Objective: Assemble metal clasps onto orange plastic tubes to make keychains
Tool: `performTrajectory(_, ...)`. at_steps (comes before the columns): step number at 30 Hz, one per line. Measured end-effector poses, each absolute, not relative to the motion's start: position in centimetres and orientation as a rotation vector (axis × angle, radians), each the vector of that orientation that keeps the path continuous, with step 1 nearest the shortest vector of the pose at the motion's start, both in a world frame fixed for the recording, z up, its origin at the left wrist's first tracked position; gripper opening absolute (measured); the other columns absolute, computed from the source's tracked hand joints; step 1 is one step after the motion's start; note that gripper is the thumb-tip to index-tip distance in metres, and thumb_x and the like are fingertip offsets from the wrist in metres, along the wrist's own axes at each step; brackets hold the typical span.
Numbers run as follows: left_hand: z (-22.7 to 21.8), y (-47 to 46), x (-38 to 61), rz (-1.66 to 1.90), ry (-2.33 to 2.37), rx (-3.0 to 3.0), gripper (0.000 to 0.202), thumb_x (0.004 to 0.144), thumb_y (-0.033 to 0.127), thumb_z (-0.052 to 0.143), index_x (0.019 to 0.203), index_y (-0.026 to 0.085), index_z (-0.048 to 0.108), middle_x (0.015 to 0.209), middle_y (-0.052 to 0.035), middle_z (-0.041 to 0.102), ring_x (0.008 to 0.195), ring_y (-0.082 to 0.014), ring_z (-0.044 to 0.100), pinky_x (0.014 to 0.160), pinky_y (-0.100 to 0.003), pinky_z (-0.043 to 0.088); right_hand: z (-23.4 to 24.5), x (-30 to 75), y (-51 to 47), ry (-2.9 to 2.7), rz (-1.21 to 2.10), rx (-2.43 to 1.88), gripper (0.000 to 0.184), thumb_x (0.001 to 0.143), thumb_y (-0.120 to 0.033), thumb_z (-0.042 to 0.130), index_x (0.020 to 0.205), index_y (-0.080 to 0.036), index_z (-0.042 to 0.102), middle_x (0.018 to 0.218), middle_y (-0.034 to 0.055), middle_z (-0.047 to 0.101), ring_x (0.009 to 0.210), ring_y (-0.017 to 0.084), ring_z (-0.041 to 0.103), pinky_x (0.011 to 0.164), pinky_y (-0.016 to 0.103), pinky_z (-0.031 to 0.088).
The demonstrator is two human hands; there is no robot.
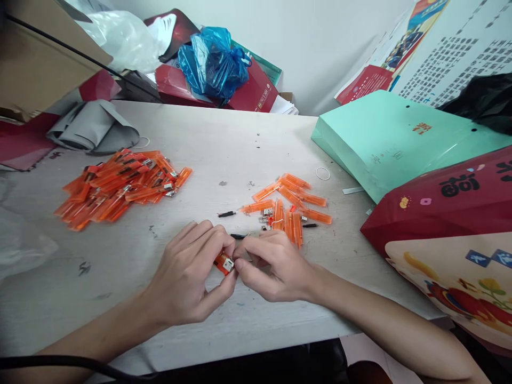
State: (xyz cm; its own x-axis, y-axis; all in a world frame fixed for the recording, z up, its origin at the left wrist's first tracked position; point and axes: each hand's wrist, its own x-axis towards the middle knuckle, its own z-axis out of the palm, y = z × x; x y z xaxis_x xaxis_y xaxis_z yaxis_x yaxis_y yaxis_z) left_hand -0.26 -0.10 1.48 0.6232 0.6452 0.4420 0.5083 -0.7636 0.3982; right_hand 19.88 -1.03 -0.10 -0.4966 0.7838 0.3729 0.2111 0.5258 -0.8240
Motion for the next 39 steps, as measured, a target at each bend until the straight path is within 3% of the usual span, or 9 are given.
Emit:
performTrajectory(12,1.3,0.0,-0.4,0.932,0.955,2.764,0.005,0.086,0.020,0.051,0.085,0.020,0.047,0.077,-0.0047,0.061,0.069,-0.0213,0.046,0.064,-0.038,0.032,-0.3,19.7,-1.1,-2.006,0.948,-0.788,0.030,0.097,-0.030,0.061,0.072,-0.018,0.052,0.056,-0.0082,0.033,0.052,0.007,0.032,0.052,0.025,0.029)
performTrajectory(17,1.0,0.1,-0.4,0.956,0.949,2.769,0.015,0.082,0.018,0.059,0.090,0.020,0.046,0.078,-0.0036,0.062,0.071,-0.0212,0.049,0.064,-0.037,0.035,-0.3,19.8,-1.1,-2.004,1.046,-0.833,0.035,0.098,-0.027,0.061,0.068,-0.019,0.045,0.058,-0.0082,0.029,0.053,0.007,0.030,0.052,0.026,0.026)
performTrajectory(25,0.9,0.0,-0.2,0.937,0.978,2.599,0.018,0.083,0.017,0.060,0.092,0.019,0.045,0.080,-0.0014,0.060,0.072,-0.0187,0.052,0.065,-0.034,0.040,-0.2,20.4,-0.8,-2.039,1.146,-0.823,0.037,0.110,-0.027,0.040,0.073,-0.019,0.041,0.068,-0.0047,0.036,0.061,0.009,0.035,0.061,0.027,0.030)
performTrajectory(32,0.9,0.0,-0.5,0.914,0.958,2.492,0.016,0.086,0.018,0.058,0.094,0.020,0.044,0.080,0.0007,0.056,0.068,-0.0150,0.052,0.062,-0.029,0.041,-0.3,20.6,-0.8,-2.052,1.162,-0.813,0.033,0.109,-0.029,0.039,0.078,-0.019,0.047,0.070,-0.0029,0.042,0.065,0.011,0.041,0.063,0.027,0.033)
performTrajectory(39,0.9,0.1,-0.8,0.662,0.839,2.091,0.016,0.099,0.028,0.050,0.096,0.022,0.036,0.080,0.0041,0.047,0.063,-0.0112,0.042,0.061,-0.027,0.037,-0.1,20.8,-0.7,-2.036,1.177,-0.814,0.031,0.109,-0.030,0.039,0.084,-0.018,0.054,0.074,-0.0011,0.049,0.069,0.011,0.046,0.066,0.027,0.037)
